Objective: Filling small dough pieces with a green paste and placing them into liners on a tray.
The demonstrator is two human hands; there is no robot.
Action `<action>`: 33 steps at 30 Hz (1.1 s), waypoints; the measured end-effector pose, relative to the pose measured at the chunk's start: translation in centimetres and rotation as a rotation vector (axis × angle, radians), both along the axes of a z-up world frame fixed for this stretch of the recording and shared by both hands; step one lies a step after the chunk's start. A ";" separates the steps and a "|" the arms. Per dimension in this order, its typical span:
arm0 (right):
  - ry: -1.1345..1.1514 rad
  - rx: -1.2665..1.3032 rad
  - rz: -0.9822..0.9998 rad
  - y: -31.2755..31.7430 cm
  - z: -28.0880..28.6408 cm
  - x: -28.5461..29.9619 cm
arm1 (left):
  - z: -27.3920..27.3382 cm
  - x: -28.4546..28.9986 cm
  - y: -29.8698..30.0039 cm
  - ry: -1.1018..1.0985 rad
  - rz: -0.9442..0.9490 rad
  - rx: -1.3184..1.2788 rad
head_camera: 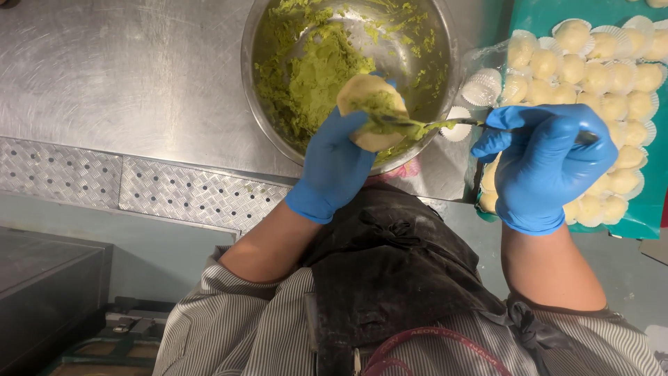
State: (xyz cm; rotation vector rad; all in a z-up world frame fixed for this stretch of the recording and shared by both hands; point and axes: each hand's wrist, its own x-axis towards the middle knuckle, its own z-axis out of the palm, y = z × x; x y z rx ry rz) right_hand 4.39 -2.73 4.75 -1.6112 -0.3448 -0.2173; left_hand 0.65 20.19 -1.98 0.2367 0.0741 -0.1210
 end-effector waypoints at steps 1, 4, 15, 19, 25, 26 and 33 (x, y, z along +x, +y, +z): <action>0.038 0.023 0.015 0.0 0.0 0.2 | -0.3 0.0 0.3 -0.016 -0.030 -0.156; -0.008 -0.156 -0.163 -0.2 1.2 -0.4 | 0.4 0.6 -0.1 0.132 0.046 0.129; -0.203 -0.150 0.173 -1.7 -7.1 3.2 | -0.2 -0.3 2.0 0.167 0.140 0.069; -0.836 -1.131 0.298 -1.9 -15.5 3.9 | 3.3 -1.3 2.5 0.244 0.020 0.038; -0.678 -1.252 0.388 -0.6 -10.0 2.3 | 3.3 -2.4 1.8 0.359 -0.119 0.054; -0.672 -1.251 0.376 -0.5 -7.6 2.0 | 4.2 -2.1 1.8 0.358 -0.130 0.061; -0.708 -0.836 0.198 -3.4 -1.1 -1.7 | 5.3 -2.1 -0.6 0.176 -0.505 0.230</action>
